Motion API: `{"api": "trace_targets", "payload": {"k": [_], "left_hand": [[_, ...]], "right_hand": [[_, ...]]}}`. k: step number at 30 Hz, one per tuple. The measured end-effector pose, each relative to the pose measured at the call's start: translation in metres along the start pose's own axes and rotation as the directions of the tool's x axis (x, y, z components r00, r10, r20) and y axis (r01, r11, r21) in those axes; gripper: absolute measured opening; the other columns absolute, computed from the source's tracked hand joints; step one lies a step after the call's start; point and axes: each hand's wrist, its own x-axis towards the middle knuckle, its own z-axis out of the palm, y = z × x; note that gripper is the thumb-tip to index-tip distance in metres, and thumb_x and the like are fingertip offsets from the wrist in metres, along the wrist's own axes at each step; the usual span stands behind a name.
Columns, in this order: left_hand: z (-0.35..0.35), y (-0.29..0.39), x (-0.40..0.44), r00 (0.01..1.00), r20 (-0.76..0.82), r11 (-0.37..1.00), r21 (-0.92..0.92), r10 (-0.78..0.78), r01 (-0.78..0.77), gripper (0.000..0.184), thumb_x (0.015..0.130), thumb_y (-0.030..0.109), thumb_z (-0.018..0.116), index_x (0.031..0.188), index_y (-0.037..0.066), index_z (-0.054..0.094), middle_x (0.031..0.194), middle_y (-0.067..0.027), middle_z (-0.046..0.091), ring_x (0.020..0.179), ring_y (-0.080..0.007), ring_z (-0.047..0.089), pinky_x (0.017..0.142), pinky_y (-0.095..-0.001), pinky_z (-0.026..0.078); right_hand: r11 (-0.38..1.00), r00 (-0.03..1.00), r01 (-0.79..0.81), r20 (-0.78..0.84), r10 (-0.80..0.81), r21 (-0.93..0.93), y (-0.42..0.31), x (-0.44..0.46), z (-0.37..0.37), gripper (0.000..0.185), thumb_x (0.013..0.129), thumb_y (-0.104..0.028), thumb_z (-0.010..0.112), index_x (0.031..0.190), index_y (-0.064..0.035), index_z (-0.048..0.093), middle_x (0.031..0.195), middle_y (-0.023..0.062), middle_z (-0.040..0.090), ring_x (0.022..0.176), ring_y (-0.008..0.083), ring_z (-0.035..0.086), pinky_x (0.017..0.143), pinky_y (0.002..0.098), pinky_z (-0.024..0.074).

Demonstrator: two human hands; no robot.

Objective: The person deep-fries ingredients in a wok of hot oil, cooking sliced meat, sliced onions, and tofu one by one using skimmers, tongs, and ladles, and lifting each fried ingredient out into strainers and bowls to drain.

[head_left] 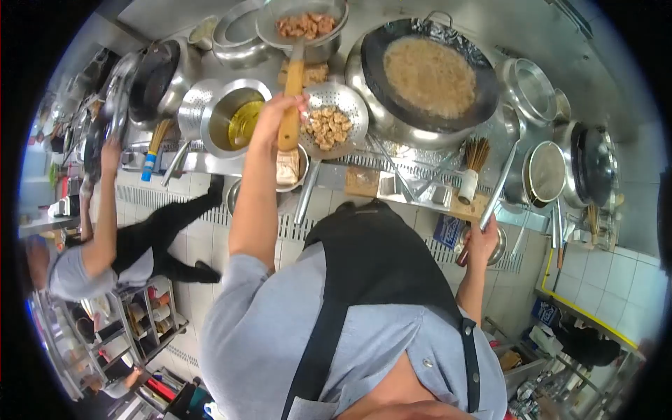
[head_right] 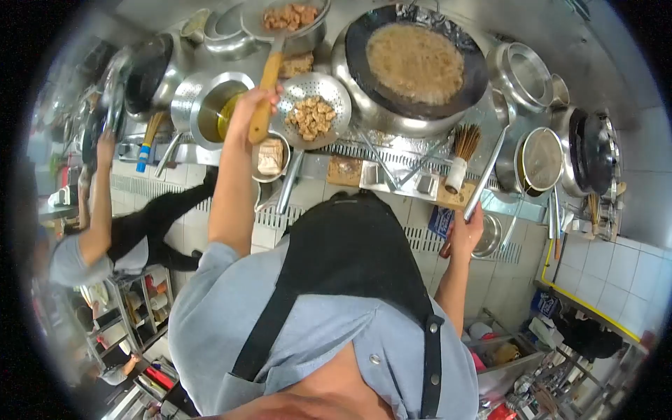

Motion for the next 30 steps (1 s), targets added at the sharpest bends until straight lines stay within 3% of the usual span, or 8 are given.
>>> {"api": "trace_targets", "payload": {"k": [5,11,15,18,20,22,24,30], "left_hand": [[-0.001,0.008,-0.001,0.998,-0.049,0.997,-0.066,-0.030,0.027,0.053,0.105,0.032,0.049,0.138,-0.010,0.048,0.123,-0.0183,0.067,0.093,-0.0148,0.066,0.069,-0.0226,0.055],[-0.017,-0.020,-0.065,0.970,-0.230,0.996,-0.066,-0.077,0.063,0.061,0.106,0.053,0.040,0.131,0.000,0.057,0.113,-0.0139,0.070,0.083,-0.0174,0.068,0.067,-0.0283,0.053],[-0.060,-0.107,-0.141,0.813,-0.582,0.699,0.581,-0.002,0.417,0.037,0.094,0.039,0.068,0.097,0.002,0.066,0.086,-0.0036,0.068,0.068,-0.0117,0.059,0.059,-0.0262,0.044],[-0.106,-0.199,-0.164,0.587,-0.786,0.891,0.391,0.193,0.230,0.036,0.086,0.029,0.078,0.099,-0.002,0.065,0.087,-0.0076,0.066,0.072,-0.0134,0.060,0.061,-0.0279,0.048],[-0.080,-0.187,-0.157,0.563,-0.826,0.947,0.186,0.007,0.262,0.033,0.088,0.022,0.074,0.104,-0.004,0.063,0.091,-0.0112,0.065,0.076,-0.0176,0.063,0.065,-0.0300,0.053],[-0.078,-0.189,-0.140,0.616,-0.777,0.973,0.020,-0.129,0.230,0.029,0.090,0.016,0.070,0.107,-0.005,0.060,0.095,-0.0140,0.065,0.080,-0.0216,0.066,0.069,-0.0321,0.057],[-0.096,-0.204,-0.128,0.729,-0.657,0.981,-0.103,-0.192,0.166,0.023,0.092,0.010,0.065,0.107,-0.004,0.056,0.099,-0.0159,0.064,0.084,-0.0253,0.068,0.075,-0.0342,0.061],[-0.075,-0.195,-0.151,0.708,-0.702,0.989,-0.143,-0.075,-0.037,0.020,0.090,0.001,0.060,0.106,-0.009,0.056,0.100,-0.0182,0.065,0.087,-0.0282,0.069,0.079,-0.0380,0.062]], "right_hand": [[0.919,0.982,0.132,-0.074,-0.172,-0.372,0.094,0.041,-0.013,0.059,0.091,-0.008,0.065,0.147,-0.0039,0.047,0.072,0.0047,0.060,0.052,0.0105,0.053,0.045,0.0284,0.0419],[0.772,0.982,0.024,-0.130,-0.137,-0.635,0.104,0.049,-0.013,0.070,0.082,-0.015,0.069,0.148,-0.0041,0.048,0.110,0.0240,0.071,0.092,0.0355,0.071,0.083,0.0425,0.0536],[0.693,0.979,0.105,-0.050,-0.200,-0.714,0.107,0.056,-0.024,0.066,0.086,-0.020,0.072,0.145,-0.0041,0.050,0.117,0.0265,0.067,0.103,0.0437,0.065,0.089,0.0477,0.0520],[0.586,0.868,0.331,-0.005,-0.497,-0.740,0.098,0.062,-0.012,0.058,0.087,-0.020,0.074,0.138,-0.0008,0.056,0.109,0.0239,0.067,0.095,0.0415,0.066,0.084,0.0465,0.0537],[0.871,0.957,0.239,0.255,-0.137,-0.429,0.034,0.035,0.036,0.043,0.091,-0.019,0.071,0.128,0.0010,0.062,0.105,0.0125,0.071,0.094,0.0205,0.068,0.082,0.0328,0.0542],[0.943,0.749,0.228,0.663,-0.012,-0.241,0.031,0.027,0.089,0.040,0.095,-0.020,0.071,0.129,0.0002,0.061,0.101,0.0076,0.069,0.088,0.0149,0.066,0.080,0.0283,0.0546],[0.953,0.318,-0.293,0.933,0.166,-0.070,0.006,0.005,0.150,0.044,0.099,-0.025,0.068,0.134,-0.0007,0.057,0.111,0.0112,0.069,0.101,0.0183,0.068,0.084,0.0337,0.0578],[0.876,-0.051,-0.347,0.939,0.339,-0.335,0.027,-0.041,0.291,0.067,0.094,-0.043,0.072,0.141,-0.0030,0.047,0.126,0.0150,0.062,0.111,0.0236,0.063,0.088,0.0396,0.0571]]}}
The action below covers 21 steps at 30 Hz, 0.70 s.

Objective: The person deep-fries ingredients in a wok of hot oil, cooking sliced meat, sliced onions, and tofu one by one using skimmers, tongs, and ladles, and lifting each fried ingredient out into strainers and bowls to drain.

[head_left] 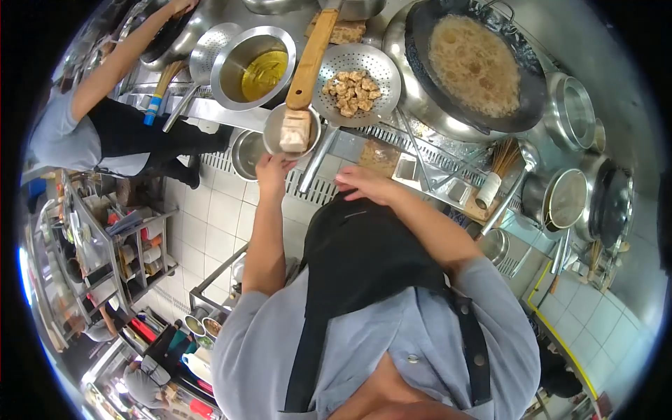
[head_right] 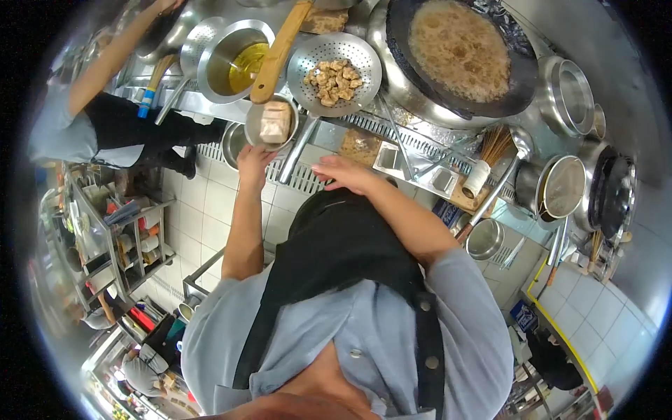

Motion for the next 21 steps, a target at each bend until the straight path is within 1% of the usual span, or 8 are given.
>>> {"api": "trace_targets", "payload": {"k": [2,4,7,10,11,14,17,21], "left_hand": [[-0.013,0.005,-0.023,0.999,-0.045,0.996,-0.083,0.009,-0.013,0.017,0.090,0.002,0.061,0.104,-0.008,0.057,0.100,-0.0169,0.065,0.086,-0.0270,0.069,0.080,-0.0383,0.061],[-0.036,0.009,-0.043,0.995,-0.096,0.998,-0.056,0.013,-0.019,0.015,0.091,0.004,0.062,0.101,-0.006,0.058,0.096,-0.0148,0.065,0.084,-0.0254,0.069,0.078,-0.0377,0.061],[-0.056,0.020,-0.073,0.985,-0.173,1.000,-0.010,-0.012,0.010,0.011,0.091,0.005,0.062,0.096,-0.002,0.057,0.091,-0.0126,0.064,0.082,-0.0247,0.068,0.077,-0.0372,0.060],[-0.084,0.011,-0.093,0.979,-0.201,1.000,-0.009,-0.025,0.024,0.009,0.091,0.005,0.062,0.091,0.001,0.054,0.087,-0.0108,0.063,0.080,-0.0237,0.068,0.075,-0.0372,0.060],[-0.090,0.009,-0.097,0.981,-0.192,1.000,0.001,-0.027,0.028,0.007,0.091,0.005,0.061,0.091,0.002,0.055,0.087,-0.0099,0.064,0.079,-0.0229,0.068,0.075,-0.0365,0.060],[-0.098,0.004,-0.111,0.985,-0.162,0.998,0.025,-0.052,0.057,0.005,0.092,0.004,0.059,0.090,0.005,0.055,0.087,-0.0080,0.065,0.077,-0.0213,0.069,0.074,-0.0350,0.059],[-0.094,-0.001,-0.110,0.990,-0.112,0.995,0.043,-0.080,0.085,0.006,0.092,0.004,0.059,0.090,0.005,0.054,0.086,-0.0085,0.065,0.077,-0.0212,0.069,0.073,-0.0344,0.060],[-0.078,-0.005,-0.108,0.993,-0.075,0.995,0.049,-0.087,0.090,0.011,0.091,0.004,0.061,0.088,0.005,0.050,0.085,-0.0093,0.063,0.074,-0.0201,0.067,0.071,-0.0342,0.061]], "right_hand": [[0.998,1.000,-0.017,-0.004,0.017,0.065,-0.002,0.033,0.015,0.067,0.093,-0.042,0.073,0.140,-0.0021,0.046,0.127,0.0150,0.061,0.111,0.0237,0.063,0.087,0.0408,0.0571],[0.992,1.000,-0.009,-0.020,0.011,0.130,-0.005,0.057,0.033,0.064,0.092,-0.038,0.074,0.136,-0.0004,0.046,0.126,0.0144,0.060,0.110,0.0231,0.062,0.086,0.0413,0.0572],[0.968,0.989,0.114,-0.120,-0.089,0.222,0.002,0.091,0.043,0.050,0.091,-0.027,0.076,0.125,-0.0014,0.050,0.109,0.0121,0.065,0.096,0.0225,0.067,0.076,0.0385,0.0577],[0.958,0.956,0.162,-0.280,-0.093,0.236,-0.010,0.072,0.051,0.037,0.088,-0.013,0.073,0.116,-0.0027,0.051,0.090,0.0101,0.067,0.078,0.0225,0.068,0.061,0.0364,0.0544],[0.926,0.912,0.242,-0.395,-0.114,0.291,-0.008,0.065,0.051,0.033,0.085,-0.004,0.067,0.113,-0.0023,0.050,0.074,0.0076,0.062,0.058,0.0194,0.062,0.050,0.0346,0.0478],[0.877,0.956,0.226,-0.270,-0.116,0.423,-0.041,-0.015,0.022,0.034,0.083,-0.002,0.066,0.113,-0.0006,0.048,0.072,0.0058,0.057,0.054,0.0154,0.056,0.048,0.0316,0.0441],[0.949,0.961,0.134,-0.271,-0.054,0.286,-0.044,-0.097,0.017,0.036,0.084,-0.002,0.066,0.116,-0.0012,0.048,0.069,0.0039,0.052,0.050,0.0129,0.050,0.047,0.0292,0.0423],[0.950,0.959,0.179,-0.261,-0.110,0.257,-0.047,-0.188,0.029,0.039,0.084,-0.002,0.065,0.120,-0.0013,0.048,0.070,0.0046,0.053,0.052,0.0124,0.051,0.047,0.0287,0.0429]]}}
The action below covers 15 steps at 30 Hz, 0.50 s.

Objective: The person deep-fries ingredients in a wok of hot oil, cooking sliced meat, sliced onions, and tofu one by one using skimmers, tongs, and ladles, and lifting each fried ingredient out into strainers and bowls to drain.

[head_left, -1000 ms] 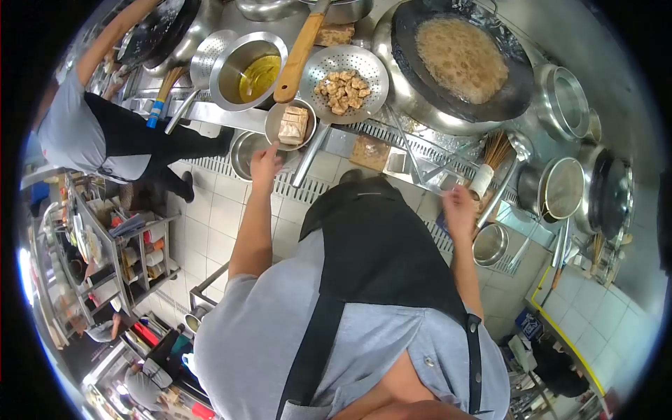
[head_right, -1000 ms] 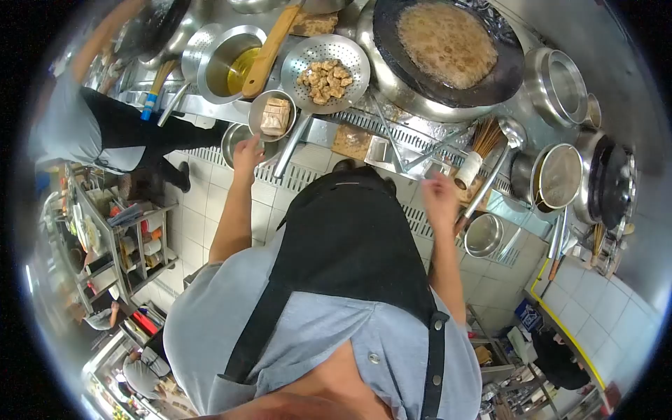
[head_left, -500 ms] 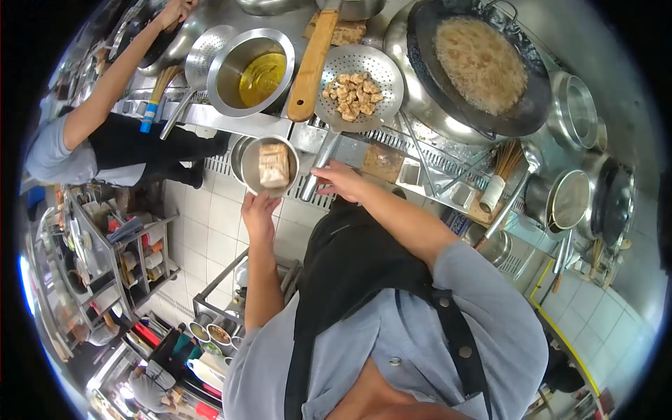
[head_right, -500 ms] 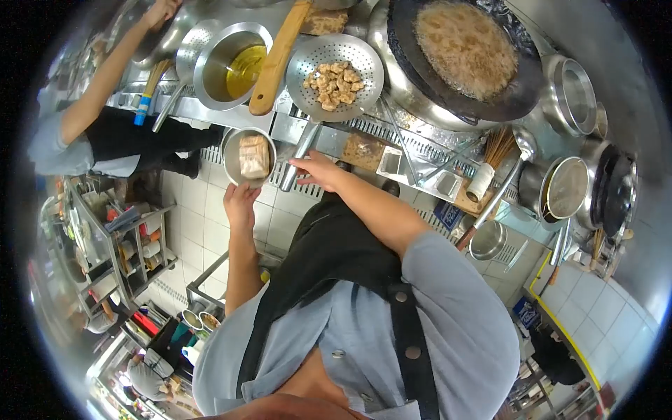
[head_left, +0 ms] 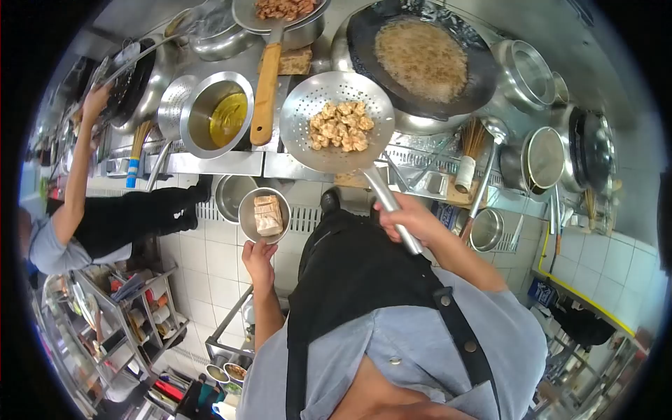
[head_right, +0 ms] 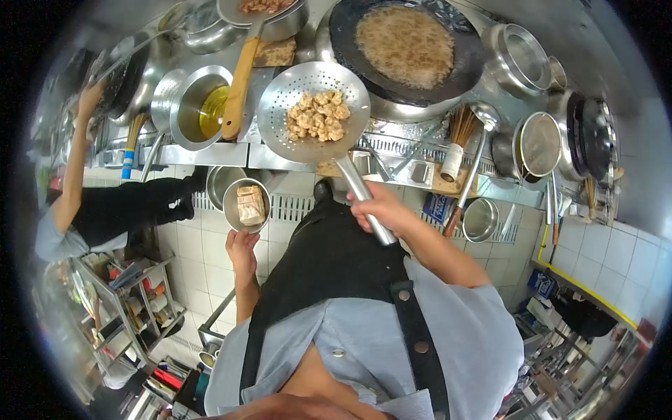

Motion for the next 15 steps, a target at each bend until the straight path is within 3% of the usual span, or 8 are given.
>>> {"api": "trace_targets", "payload": {"k": [3,7,8,10,13,15], "left_hand": [[0.026,0.001,-0.001,0.998,0.067,1.000,-0.011,0.013,-0.012,0.009,0.091,0.004,0.061,0.090,0.004,0.053,0.086,-0.0094,0.064,0.074,-0.0190,0.067,0.069,-0.0339,0.061],[0.054,-0.007,-0.010,0.990,0.143,1.000,-0.008,0.015,-0.014,0.008,0.091,0.004,0.062,0.092,0.004,0.054,0.086,-0.0088,0.064,0.074,-0.0176,0.066,0.068,-0.0332,0.061],[0.062,-0.008,-0.015,0.988,0.151,1.000,-0.007,0.018,-0.017,0.008,0.091,0.005,0.062,0.092,0.004,0.055,0.086,-0.0086,0.064,0.073,-0.0173,0.066,0.068,-0.0330,0.061],[0.075,-0.015,-0.027,0.986,0.164,0.999,-0.003,0.038,-0.038,0.009,0.091,0.005,0.063,0.092,0.003,0.054,0.084,-0.0083,0.064,0.071,-0.0174,0.066,0.068,-0.0330,0.061],[0.086,-0.026,-0.044,0.985,0.169,1.000,-0.011,0.030,-0.029,0.009,0.091,0.006,0.063,0.091,0.004,0.054,0.083,-0.0076,0.063,0.070,-0.0173,0.065,0.066,-0.0336,0.061],[0.093,-0.027,-0.067,0.987,0.157,1.000,-0.003,0.019,-0.019,0.010,0.091,0.006,0.063,0.090,0.004,0.053,0.083,-0.0075,0.062,0.069,-0.0174,0.064,0.066,-0.0340,0.061]], "right_hand": [[0.994,0.996,0.076,-0.032,-0.079,-0.084,-0.028,-0.054,-0.008,0.040,0.085,-0.006,0.066,0.121,0.0005,0.050,0.075,0.0049,0.056,0.053,0.0120,0.053,0.048,0.0285,0.0440],[0.896,0.931,0.273,-0.138,-0.337,-0.350,-0.070,-0.067,-0.054,0.037,0.084,-0.009,0.066,0.119,0.0018,0.056,0.076,0.0040,0.059,0.055,0.0110,0.056,0.048,0.0281,0.0447],[0.815,0.885,0.301,-0.174,-0.432,-0.494,-0.085,-0.064,-0.064,0.037,0.083,-0.010,0.065,0.117,0.0021,0.057,0.074,0.0032,0.059,0.056,0.0108,0.056,0.050,0.0268,0.0448],[0.728,0.809,0.257,-0.270,-0.522,-0.636,-0.110,-0.049,-0.084,0.032,0.082,-0.011,0.066,0.110,0.0030,0.059,0.073,0.0052,0.060,0.056,0.0135,0.057,0.053,0.0305,0.0461],[0.620,0.782,0.218,-0.245,-0.574,-0.754,-0.142,-0.013,-0.129,0.023,0.078,-0.015,0.068,0.092,0.0016,0.059,0.071,0.0094,0.062,0.060,0.0185,0.060,0.057,0.0352,0.0483],[0.597,0.757,0.153,-0.295,-0.584,-0.788,-0.154,-0.002,-0.137,0.027,0.076,-0.018,0.069,0.092,0.0032,0.061,0.073,0.0133,0.064,0.063,0.0246,0.063,0.061,0.0385,0.0506]]}}
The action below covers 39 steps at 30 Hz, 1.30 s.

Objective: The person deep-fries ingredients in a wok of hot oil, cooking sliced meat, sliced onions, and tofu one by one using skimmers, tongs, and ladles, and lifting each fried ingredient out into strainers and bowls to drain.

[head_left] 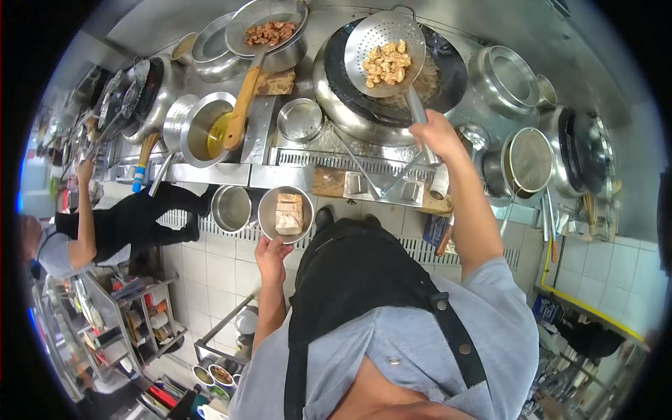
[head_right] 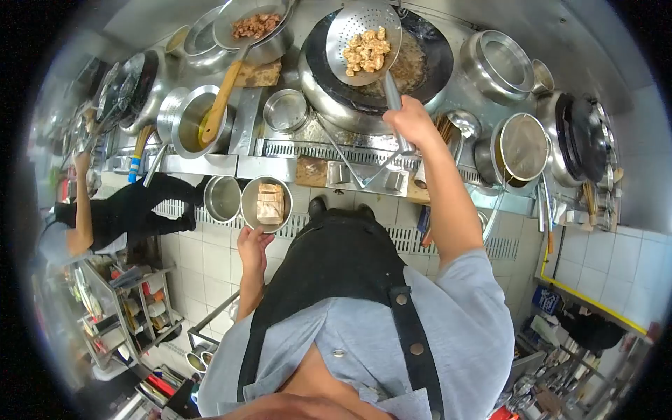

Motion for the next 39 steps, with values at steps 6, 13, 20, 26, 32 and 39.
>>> {"api": "trace_targets", "payload": {"k": [6,13,20,26,32,39], "left_hand": [[-0.001,-0.013,-0.054,0.999,-0.044,0.993,-0.118,0.023,-0.028,0.011,0.091,0.004,0.062,0.087,0.005,0.052,0.082,-0.0082,0.063,0.067,-0.0183,0.065,0.067,-0.0348,0.061],[-0.035,-0.011,-0.038,1.000,0.015,0.997,-0.077,-0.008,0.009,0.007,0.092,0.005,0.060,0.091,0.005,0.054,0.091,-0.0112,0.068,0.077,-0.0199,0.069,0.072,-0.0347,0.060],[-0.074,0.033,0.031,0.992,0.121,0.998,-0.052,0.041,-0.035,0.006,0.092,0.003,0.061,0.091,0.003,0.055,0.091,-0.0106,0.066,0.074,-0.0188,0.067,0.070,-0.0343,0.061],[-0.121,0.059,0.053,0.986,0.163,0.999,0.011,0.036,-0.039,0.008,0.092,0.004,0.063,0.093,0.003,0.056,0.091,-0.0094,0.065,0.076,-0.0186,0.067,0.073,-0.0352,0.060],[-0.133,0.070,0.034,0.992,0.122,0.999,-0.005,0.037,-0.037,0.010,0.092,0.003,0.063,0.101,0.001,0.059,0.092,-0.0092,0.066,0.079,-0.0198,0.068,0.074,-0.0340,0.060],[-0.107,0.068,0.016,0.990,0.139,0.996,0.076,0.038,-0.049,0.007,0.093,0.004,0.062,0.097,0.004,0.057,0.097,-0.0108,0.068,0.081,-0.0202,0.069,0.075,-0.0325,0.059]], "right_hand": [[0.927,0.986,0.028,-0.145,-0.089,-0.374,-0.014,0.047,-0.021,0.044,0.076,-0.022,0.069,0.108,0.0076,0.065,0.099,0.0292,0.071,0.097,0.0428,0.069,0.087,0.0459,0.0531],[0.893,0.886,0.022,-0.406,-0.226,-0.449,-0.024,-0.019,-0.032,0.047,0.080,-0.025,0.069,0.115,0.0053,0.060,0.103,0.0308,0.069,0.100,0.0464,0.066,0.089,0.0486,0.0504],[0.995,0.977,0.071,-0.206,-0.055,0.076,-0.028,-0.123,0.102,0.033,0.084,-0.015,0.072,0.111,0.0014,0.063,0.082,0.0074,0.065,0.068,0.0160,0.061,0.063,0.0331,0.0504],[0.926,0.989,-0.083,0.146,0.031,0.367,0.018,-0.090,0.250,0.026,0.085,-0.017,0.073,0.097,0.0025,0.061,0.070,0.0058,0.062,0.057,0.0142,0.058,0.055,0.0319,0.0473],[0.859,0.957,-0.250,0.246,0.151,0.446,0.023,-0.032,0.342,0.042,0.087,-0.021,0.073,0.115,0.0071,0.061,0.094,0.0145,0.069,0.078,0.0203,0.066,0.068,0.0337,0.0531],[0.985,0.984,0.098,0.132,-0.117,0.144,0.016,-0.082,0.265,0.065,0.087,-0.033,0.074,0.139,-0.0003,0.052,0.116,0.0195,0.068,0.110,0.0280,0.066,0.093,0.0413,0.0530]]}}
